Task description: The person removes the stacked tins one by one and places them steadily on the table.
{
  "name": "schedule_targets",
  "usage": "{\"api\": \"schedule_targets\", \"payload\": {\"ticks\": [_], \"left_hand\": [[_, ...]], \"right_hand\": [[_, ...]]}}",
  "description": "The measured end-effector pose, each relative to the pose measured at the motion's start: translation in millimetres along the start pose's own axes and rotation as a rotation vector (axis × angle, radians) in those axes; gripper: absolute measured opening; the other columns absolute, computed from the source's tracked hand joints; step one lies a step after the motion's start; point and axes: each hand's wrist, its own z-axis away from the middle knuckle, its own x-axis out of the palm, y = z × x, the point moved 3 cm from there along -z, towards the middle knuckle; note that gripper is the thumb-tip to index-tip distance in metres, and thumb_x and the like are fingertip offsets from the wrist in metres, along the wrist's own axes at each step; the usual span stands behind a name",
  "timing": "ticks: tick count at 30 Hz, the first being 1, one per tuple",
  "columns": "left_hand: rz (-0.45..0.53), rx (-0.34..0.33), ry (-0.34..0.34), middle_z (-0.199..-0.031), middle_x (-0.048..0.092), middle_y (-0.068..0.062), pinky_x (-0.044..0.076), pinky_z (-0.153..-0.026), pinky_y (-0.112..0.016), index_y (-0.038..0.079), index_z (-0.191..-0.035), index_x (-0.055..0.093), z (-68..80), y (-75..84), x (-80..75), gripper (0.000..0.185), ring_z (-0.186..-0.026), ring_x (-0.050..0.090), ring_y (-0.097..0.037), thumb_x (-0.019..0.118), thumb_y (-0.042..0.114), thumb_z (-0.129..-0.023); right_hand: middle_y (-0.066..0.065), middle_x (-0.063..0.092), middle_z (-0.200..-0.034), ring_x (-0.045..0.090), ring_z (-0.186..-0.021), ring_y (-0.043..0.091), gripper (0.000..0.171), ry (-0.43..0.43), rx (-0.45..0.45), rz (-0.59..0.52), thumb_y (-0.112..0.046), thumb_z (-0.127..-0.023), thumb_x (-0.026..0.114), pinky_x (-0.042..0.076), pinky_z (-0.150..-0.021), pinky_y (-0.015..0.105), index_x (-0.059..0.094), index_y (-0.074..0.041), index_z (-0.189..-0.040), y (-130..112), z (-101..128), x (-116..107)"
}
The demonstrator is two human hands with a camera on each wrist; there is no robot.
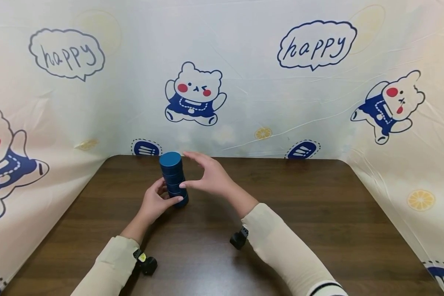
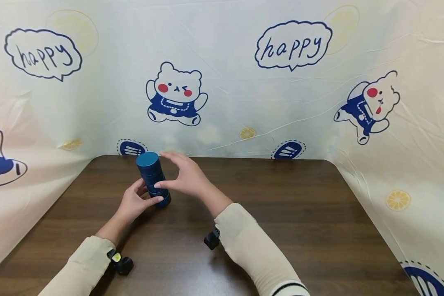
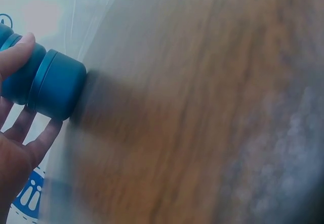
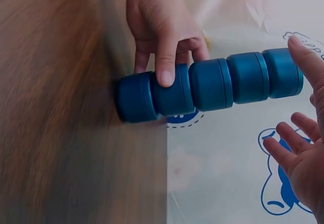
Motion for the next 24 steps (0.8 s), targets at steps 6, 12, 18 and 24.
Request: {"api": "schedule_targets", "payload": {"ticks": [6, 12, 18, 24], "left_hand": [[0.002, -0.017, -0.025, -0.137, 0.05, -0.025, 0.044, -0.098, -0.058, 0.001, -0.143, 0.041, 10.0, 34.4, -0.3, 0.071, -0.118, 0.052, -0.044, 0.078, 0.005, -0.082], [-0.011, -0.038, -0.038, -0.138, 0.05, -0.025, 0.043, -0.099, -0.057, 0.001, -0.144, 0.04, 11.0, 35.4, -1.1, 0.071, -0.12, 0.051, -0.044, 0.077, 0.006, -0.084], [0.006, -0.045, -0.041, -0.139, 0.049, -0.022, 0.043, -0.1, -0.056, 0.006, -0.147, 0.038, 4.1, 10.7, -1.1, 0.076, -0.121, 0.051, -0.041, 0.079, 0.012, -0.083], [0.002, -0.049, -0.03, -0.139, 0.051, -0.017, 0.044, -0.1, -0.053, 0.011, -0.146, 0.04, 0.7, -2.3, -1.4, 0.078, -0.121, 0.052, -0.037, 0.082, 0.02, -0.081]], "right_hand": [[-0.001, 0.049, -0.145, 0.051, -0.126, 0.017, 0.079, 0.036, 0.066, -0.07, -0.034, -0.078, 0.083, 0.047, -0.099, 0.031, 0.046, -0.022, -0.146, 3, -10, 8], [-0.001, 0.046, -0.148, 0.052, -0.126, 0.019, 0.078, 0.044, 0.116, -0.2, -0.03, -0.079, 0.083, 0.049, -0.098, 0.039, 0.044, -0.019, -0.147, 3, -17, 17], [0.001, 0.05, -0.144, 0.055, -0.121, 0.02, 0.076, 0.035, 0.139, -0.214, -0.031, -0.08, 0.082, 0.051, -0.095, 0.033, 0.046, -0.02, -0.145, 0, -24, 27], [0.001, 0.053, -0.141, 0.057, -0.116, 0.019, 0.07, 0.057, 0.141, -0.194, -0.03, -0.081, 0.081, 0.052, -0.09, 0.029, 0.049, -0.019, -0.143, -3, -28, 29]]}}
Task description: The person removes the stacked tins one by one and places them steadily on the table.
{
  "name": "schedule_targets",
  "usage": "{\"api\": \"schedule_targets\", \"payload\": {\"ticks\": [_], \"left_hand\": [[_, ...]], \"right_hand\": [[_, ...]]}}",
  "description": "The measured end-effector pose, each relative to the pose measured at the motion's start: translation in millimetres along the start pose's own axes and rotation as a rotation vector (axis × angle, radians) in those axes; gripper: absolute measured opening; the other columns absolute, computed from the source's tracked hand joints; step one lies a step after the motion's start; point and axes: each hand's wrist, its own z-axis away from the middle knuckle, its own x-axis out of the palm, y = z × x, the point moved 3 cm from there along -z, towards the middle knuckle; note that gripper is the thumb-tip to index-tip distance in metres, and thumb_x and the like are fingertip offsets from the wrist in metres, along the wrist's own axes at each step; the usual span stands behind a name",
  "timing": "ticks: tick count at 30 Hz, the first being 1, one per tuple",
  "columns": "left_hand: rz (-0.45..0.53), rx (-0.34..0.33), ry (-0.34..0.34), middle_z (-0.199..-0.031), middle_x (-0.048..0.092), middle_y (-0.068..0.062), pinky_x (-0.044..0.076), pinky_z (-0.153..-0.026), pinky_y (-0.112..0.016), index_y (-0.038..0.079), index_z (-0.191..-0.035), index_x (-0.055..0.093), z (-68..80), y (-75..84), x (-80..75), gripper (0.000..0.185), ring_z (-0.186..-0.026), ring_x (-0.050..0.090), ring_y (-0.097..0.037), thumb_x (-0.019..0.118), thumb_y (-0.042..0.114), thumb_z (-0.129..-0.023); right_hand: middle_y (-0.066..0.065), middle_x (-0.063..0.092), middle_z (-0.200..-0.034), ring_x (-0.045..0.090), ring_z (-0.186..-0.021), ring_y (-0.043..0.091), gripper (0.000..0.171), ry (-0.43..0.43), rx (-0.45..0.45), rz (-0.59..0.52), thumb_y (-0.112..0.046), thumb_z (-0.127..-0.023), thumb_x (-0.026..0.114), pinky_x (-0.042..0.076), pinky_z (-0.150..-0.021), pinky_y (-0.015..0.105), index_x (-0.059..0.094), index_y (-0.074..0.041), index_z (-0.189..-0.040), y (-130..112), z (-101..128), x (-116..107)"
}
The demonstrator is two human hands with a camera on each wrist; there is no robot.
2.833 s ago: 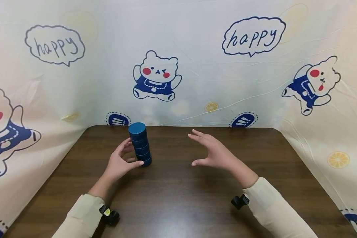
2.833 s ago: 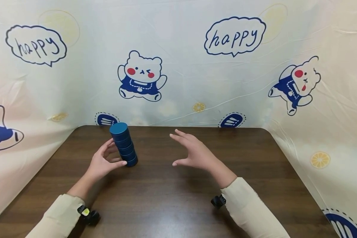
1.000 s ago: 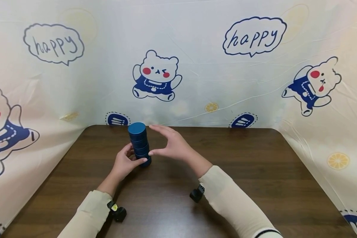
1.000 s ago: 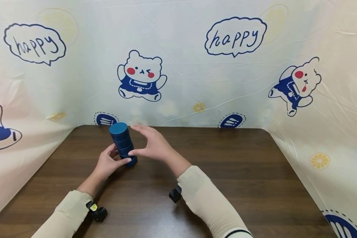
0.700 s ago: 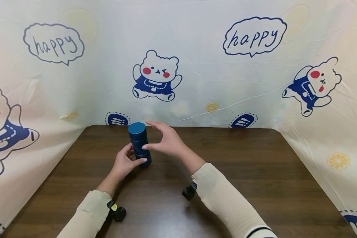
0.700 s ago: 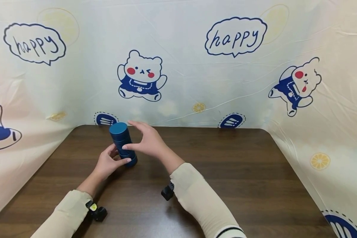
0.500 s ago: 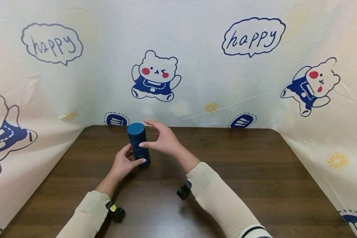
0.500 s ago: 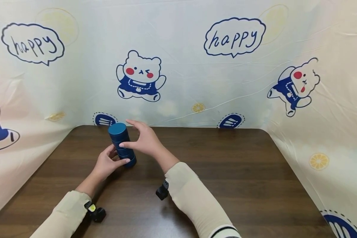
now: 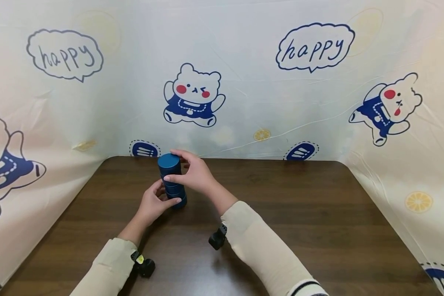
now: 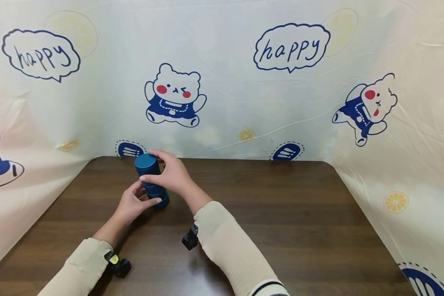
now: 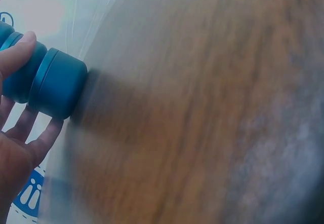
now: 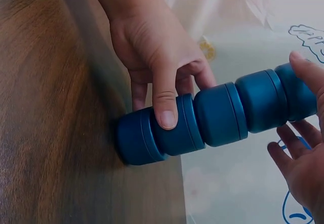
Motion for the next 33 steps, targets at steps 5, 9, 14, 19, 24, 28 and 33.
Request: {"api": "schedule_targets", "payload": {"ticks": [5, 9, 14, 19, 24, 28, 33], "left_hand": [[0.014, 0.005, -0.001, -0.139, 0.051, -0.017, 0.044, -0.099, -0.054, 0.011, -0.147, 0.04, -1.1, 0.9, 0.2, 0.079, -0.12, 0.052, -0.038, 0.082, 0.018, -0.08], [0.006, 0.01, -0.005, -0.139, 0.051, -0.017, 0.044, -0.099, -0.054, 0.012, -0.146, 0.04, -2.7, 1.8, 0.0, 0.079, -0.12, 0.052, -0.038, 0.082, 0.02, -0.08], [-0.009, 0.021, -0.009, -0.138, 0.052, -0.015, 0.045, -0.099, -0.053, 0.013, -0.145, 0.042, -4.3, 1.1, -0.3, 0.078, -0.121, 0.052, -0.036, 0.083, 0.026, -0.079], [-0.014, 0.028, -0.005, -0.137, 0.052, -0.014, 0.046, -0.098, -0.053, 0.013, -0.144, 0.042, -3.2, 0.3, -1.4, 0.079, -0.12, 0.053, -0.036, 0.083, 0.027, -0.078], [-0.023, 0.034, -0.012, -0.137, 0.053, -0.015, 0.046, -0.098, -0.053, 0.014, -0.145, 0.042, -2.6, 0.3, -0.7, 0.079, -0.12, 0.053, -0.036, 0.083, 0.028, -0.079], [-0.034, 0.038, -0.014, -0.137, 0.052, -0.016, 0.045, -0.098, -0.054, 0.011, -0.144, 0.042, -1.7, 0.3, 0.0, 0.077, -0.12, 0.053, -0.037, 0.082, 0.027, -0.08], [-0.044, 0.044, -0.003, -0.136, 0.053, -0.018, 0.046, -0.097, -0.055, 0.009, -0.143, 0.042, -1.4, -0.5, 0.0, 0.076, -0.119, 0.053, -0.038, 0.082, 0.025, -0.081]], "right_hand": [[0.001, 0.055, -0.138, 0.058, -0.111, 0.017, 0.064, 0.032, 0.003, -0.006, -0.028, -0.082, 0.08, 0.053, -0.086, 0.027, 0.053, -0.019, -0.14, -1, -1, -1], [0.002, 0.057, -0.136, 0.059, -0.107, 0.016, 0.063, 0.048, 0.017, -0.029, -0.027, -0.082, 0.081, 0.053, -0.085, 0.026, 0.054, -0.019, -0.139, -2, -1, -2], [0.003, 0.058, -0.134, 0.06, -0.105, 0.016, 0.063, 0.066, 0.017, -0.056, -0.024, -0.082, 0.081, 0.054, -0.087, 0.031, 0.054, -0.018, -0.139, -2, 0, -2], [0.003, 0.057, -0.135, 0.061, -0.106, 0.015, 0.063, 0.089, 0.002, -0.082, -0.023, -0.082, 0.081, 0.054, -0.09, 0.035, 0.054, -0.017, -0.139, -2, 2, -2], [0.003, 0.057, -0.135, 0.061, -0.108, 0.015, 0.064, 0.115, 0.001, -0.092, -0.024, -0.082, 0.081, 0.053, -0.091, 0.032, 0.054, -0.016, -0.139, -1, 5, -4], [0.004, 0.058, -0.134, 0.061, -0.108, 0.015, 0.063, 0.124, -0.006, -0.092, -0.022, -0.082, 0.081, 0.053, -0.092, 0.034, 0.055, -0.015, -0.138, 1, 8, -6], [0.005, 0.061, -0.129, 0.062, -0.106, 0.015, 0.062, 0.147, -0.001, -0.094, -0.021, -0.082, 0.081, 0.053, -0.091, 0.035, 0.055, -0.015, -0.138, 4, 12, -11]]}}
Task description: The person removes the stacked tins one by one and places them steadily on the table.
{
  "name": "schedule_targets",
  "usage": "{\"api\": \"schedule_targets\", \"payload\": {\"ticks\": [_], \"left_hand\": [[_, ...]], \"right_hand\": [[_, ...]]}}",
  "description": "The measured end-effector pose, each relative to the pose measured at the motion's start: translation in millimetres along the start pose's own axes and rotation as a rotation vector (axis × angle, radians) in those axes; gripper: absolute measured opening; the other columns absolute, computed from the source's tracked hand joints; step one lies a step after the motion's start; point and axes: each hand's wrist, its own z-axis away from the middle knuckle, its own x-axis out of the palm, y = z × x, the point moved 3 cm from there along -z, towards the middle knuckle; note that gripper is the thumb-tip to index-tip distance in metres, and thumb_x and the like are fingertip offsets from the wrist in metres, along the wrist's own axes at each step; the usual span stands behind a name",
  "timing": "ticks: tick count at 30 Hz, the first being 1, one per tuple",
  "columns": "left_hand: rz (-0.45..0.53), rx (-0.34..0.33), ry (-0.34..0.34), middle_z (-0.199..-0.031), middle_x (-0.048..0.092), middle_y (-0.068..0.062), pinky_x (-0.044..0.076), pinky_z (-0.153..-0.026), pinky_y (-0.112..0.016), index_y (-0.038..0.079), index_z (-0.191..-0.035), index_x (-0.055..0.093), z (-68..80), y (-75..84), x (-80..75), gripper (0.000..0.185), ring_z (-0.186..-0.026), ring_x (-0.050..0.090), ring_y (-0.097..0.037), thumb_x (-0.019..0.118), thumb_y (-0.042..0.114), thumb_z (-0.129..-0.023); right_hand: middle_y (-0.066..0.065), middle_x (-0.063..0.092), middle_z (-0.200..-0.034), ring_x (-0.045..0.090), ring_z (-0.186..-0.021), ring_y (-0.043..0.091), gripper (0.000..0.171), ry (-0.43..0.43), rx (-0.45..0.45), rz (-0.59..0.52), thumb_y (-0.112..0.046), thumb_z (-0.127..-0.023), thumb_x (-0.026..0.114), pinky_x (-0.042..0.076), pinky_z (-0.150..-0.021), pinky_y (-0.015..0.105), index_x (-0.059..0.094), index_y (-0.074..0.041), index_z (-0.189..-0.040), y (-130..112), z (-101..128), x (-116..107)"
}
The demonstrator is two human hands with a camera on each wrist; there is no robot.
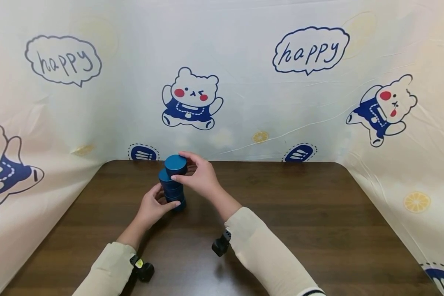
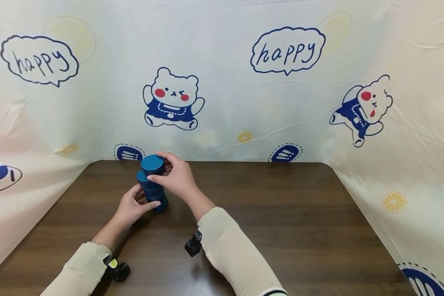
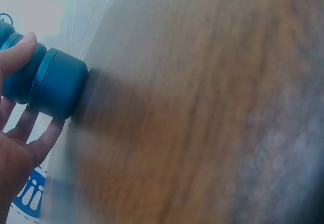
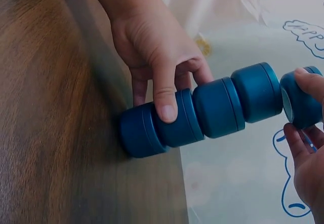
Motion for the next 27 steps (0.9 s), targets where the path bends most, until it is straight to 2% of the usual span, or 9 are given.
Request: {"api": "schedule_targets", "payload": {"ticks": [3, 7, 8, 12, 14, 16, 27], "left_hand": [[-0.006, 0.002, 0.006, -0.135, 0.054, -0.018, 0.046, -0.097, -0.055, 0.009, -0.143, 0.043, 0.4, -0.8, 0.5, 0.076, -0.118, 0.054, -0.038, 0.082, 0.025, -0.08], [-0.01, 0.015, 0.009, -0.132, 0.055, -0.017, 0.046, -0.097, -0.055, 0.01, -0.142, 0.044, 1.2, -1.0, 1.4, 0.075, -0.118, 0.055, -0.037, 0.083, 0.024, -0.08], [-0.006, 0.013, 0.006, -0.131, 0.055, -0.018, 0.045, -0.098, -0.055, 0.008, -0.142, 0.044, 3.0, 4.4, 1.3, 0.074, -0.118, 0.055, -0.038, 0.082, 0.021, -0.08], [-0.002, 0.004, 0.006, -0.132, 0.055, -0.02, 0.044, -0.098, -0.057, 0.006, -0.142, 0.044, 4.0, 6.7, 2.3, 0.072, -0.118, 0.054, -0.04, 0.081, 0.018, -0.081], [-0.007, -0.004, 0.004, -0.132, 0.054, -0.021, 0.044, -0.099, -0.057, 0.005, -0.142, 0.043, 3.8, 6.5, 2.4, 0.072, -0.119, 0.053, -0.04, 0.081, 0.017, -0.082], [-0.018, -0.001, 0.009, -0.132, 0.055, -0.018, 0.045, -0.098, -0.055, 0.008, -0.142, 0.044, 1.8, -0.1, 2.2, 0.074, -0.119, 0.054, -0.037, 0.082, 0.023, -0.08], [-0.019, -0.003, 0.012, -0.131, 0.056, -0.017, 0.046, -0.098, -0.055, 0.01, -0.141, 0.045, 0.7, 0.9, 2.3, 0.073, -0.118, 0.055, -0.037, 0.083, 0.023, -0.079]], "right_hand": [[0.005, 0.062, -0.125, 0.062, -0.104, 0.014, 0.062, 0.012, -0.002, -0.016, -0.021, -0.081, 0.082, 0.054, -0.09, 0.035, 0.056, -0.015, -0.137, 3, 1, -3], [0.004, 0.063, -0.123, 0.062, -0.102, 0.013, 0.061, 0.02, -0.006, -0.022, -0.02, -0.08, 0.082, 0.054, -0.089, 0.03, 0.057, -0.015, -0.136, 7, 3, -7], [0.004, 0.063, -0.122, 0.062, -0.102, 0.013, 0.061, 0.023, -0.006, -0.018, -0.019, -0.08, 0.082, 0.053, -0.089, 0.028, 0.057, -0.015, -0.136, 7, 4, -8], [0.005, 0.063, -0.122, 0.062, -0.103, 0.014, 0.061, 0.033, 0.001, 0.009, -0.019, -0.08, 0.082, 0.052, -0.088, 0.023, 0.057, -0.013, -0.136, 10, 5, -12], [0.006, 0.063, -0.122, 0.062, -0.103, 0.014, 0.062, 0.04, 0.005, 0.014, -0.019, -0.08, 0.082, 0.052, -0.088, 0.023, 0.057, -0.012, -0.136, 11, 6, -14], [0.006, 0.063, -0.121, 0.063, -0.103, 0.015, 0.062, 0.05, 0.007, 0.011, -0.019, -0.08, 0.082, 0.052, -0.088, 0.023, 0.057, -0.011, -0.136, 13, 7, -16], [0.007, 0.063, -0.124, 0.062, -0.104, 0.018, 0.061, 0.092, 0.035, 0.0, -0.019, -0.079, 0.083, 0.053, -0.09, 0.029, 0.058, -0.014, -0.135, 25, 13, -25]]}}
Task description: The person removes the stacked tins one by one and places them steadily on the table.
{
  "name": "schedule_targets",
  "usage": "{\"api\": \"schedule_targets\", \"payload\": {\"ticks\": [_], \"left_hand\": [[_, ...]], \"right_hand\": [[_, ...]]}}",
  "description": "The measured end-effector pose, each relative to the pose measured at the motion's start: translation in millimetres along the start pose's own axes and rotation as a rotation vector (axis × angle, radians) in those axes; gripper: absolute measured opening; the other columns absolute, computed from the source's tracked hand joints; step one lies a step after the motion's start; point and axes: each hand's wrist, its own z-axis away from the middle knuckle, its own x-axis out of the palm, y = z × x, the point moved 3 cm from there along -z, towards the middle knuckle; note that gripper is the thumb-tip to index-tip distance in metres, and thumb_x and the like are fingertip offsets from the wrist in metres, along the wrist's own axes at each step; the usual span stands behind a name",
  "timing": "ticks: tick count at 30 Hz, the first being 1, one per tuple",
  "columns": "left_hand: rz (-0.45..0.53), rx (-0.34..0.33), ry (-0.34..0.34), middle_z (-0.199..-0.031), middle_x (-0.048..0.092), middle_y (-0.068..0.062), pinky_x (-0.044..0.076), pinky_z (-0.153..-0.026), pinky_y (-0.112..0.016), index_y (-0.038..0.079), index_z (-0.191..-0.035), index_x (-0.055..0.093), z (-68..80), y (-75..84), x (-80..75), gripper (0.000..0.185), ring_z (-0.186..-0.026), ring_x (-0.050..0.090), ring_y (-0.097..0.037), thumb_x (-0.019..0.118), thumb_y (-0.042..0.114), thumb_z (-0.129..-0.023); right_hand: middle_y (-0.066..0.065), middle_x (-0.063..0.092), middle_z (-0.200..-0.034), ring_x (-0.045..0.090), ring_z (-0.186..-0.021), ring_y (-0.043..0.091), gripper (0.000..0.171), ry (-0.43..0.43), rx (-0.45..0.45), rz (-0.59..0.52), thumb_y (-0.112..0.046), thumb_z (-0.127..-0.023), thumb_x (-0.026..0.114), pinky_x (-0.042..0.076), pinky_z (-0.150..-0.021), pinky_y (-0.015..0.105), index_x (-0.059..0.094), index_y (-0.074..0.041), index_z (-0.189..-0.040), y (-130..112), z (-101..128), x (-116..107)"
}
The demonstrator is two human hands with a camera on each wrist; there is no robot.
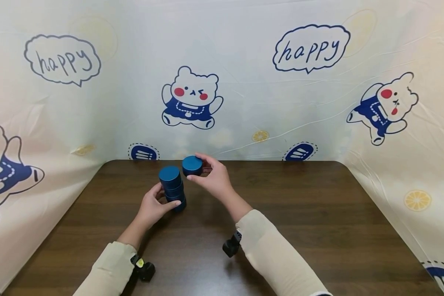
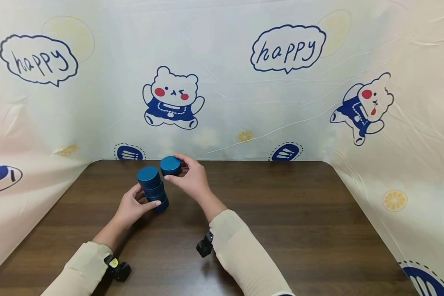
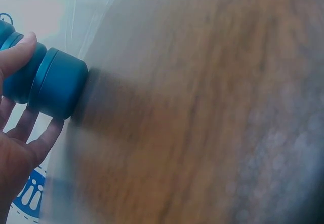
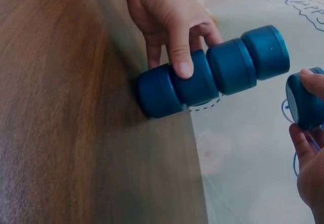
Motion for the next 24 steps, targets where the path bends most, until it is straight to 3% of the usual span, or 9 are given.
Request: {"api": "schedule_targets", "payload": {"ticks": [11, 18, 24], "left_hand": [[0.001, -0.012, 0.001, -0.132, 0.056, -0.018, 0.044, -0.099, -0.055, 0.008, -0.14, 0.046, -0.1, -1.1, -0.6, 0.072, -0.119, 0.054, -0.038, 0.083, 0.024, -0.079], [0.005, -0.026, -0.005, -0.133, 0.055, -0.019, 0.045, -0.099, -0.054, 0.007, -0.141, 0.045, 0.4, 0.4, -0.1, 0.073, -0.12, 0.054, -0.038, 0.083, 0.022, -0.079], [0.011, -0.037, -0.01, -0.132, 0.053, -0.025, 0.044, -0.099, -0.056, 0.0, -0.139, 0.044, 6.7, 23.9, -0.2, 0.068, -0.119, 0.053, -0.043, 0.079, 0.008, -0.082]], "right_hand": [[0.009, 0.061, -0.127, 0.061, -0.109, 0.022, 0.062, 0.024, 0.008, 0.011, -0.017, -0.079, 0.083, 0.052, -0.092, 0.03, 0.057, -0.009, -0.135, 20, 3, -9], [0.008, 0.061, -0.128, 0.061, -0.109, 0.022, 0.062, 0.044, 0.049, 0.027, -0.017, -0.079, 0.084, 0.052, -0.092, 0.031, 0.058, -0.013, -0.135, 30, 6, -14], [0.009, 0.061, -0.128, 0.06, -0.109, 0.023, 0.063, 0.068, 0.064, 0.017, -0.014, -0.077, 0.085, 0.052, -0.092, 0.033, 0.058, -0.01, -0.134, 38, 8, -17]]}}
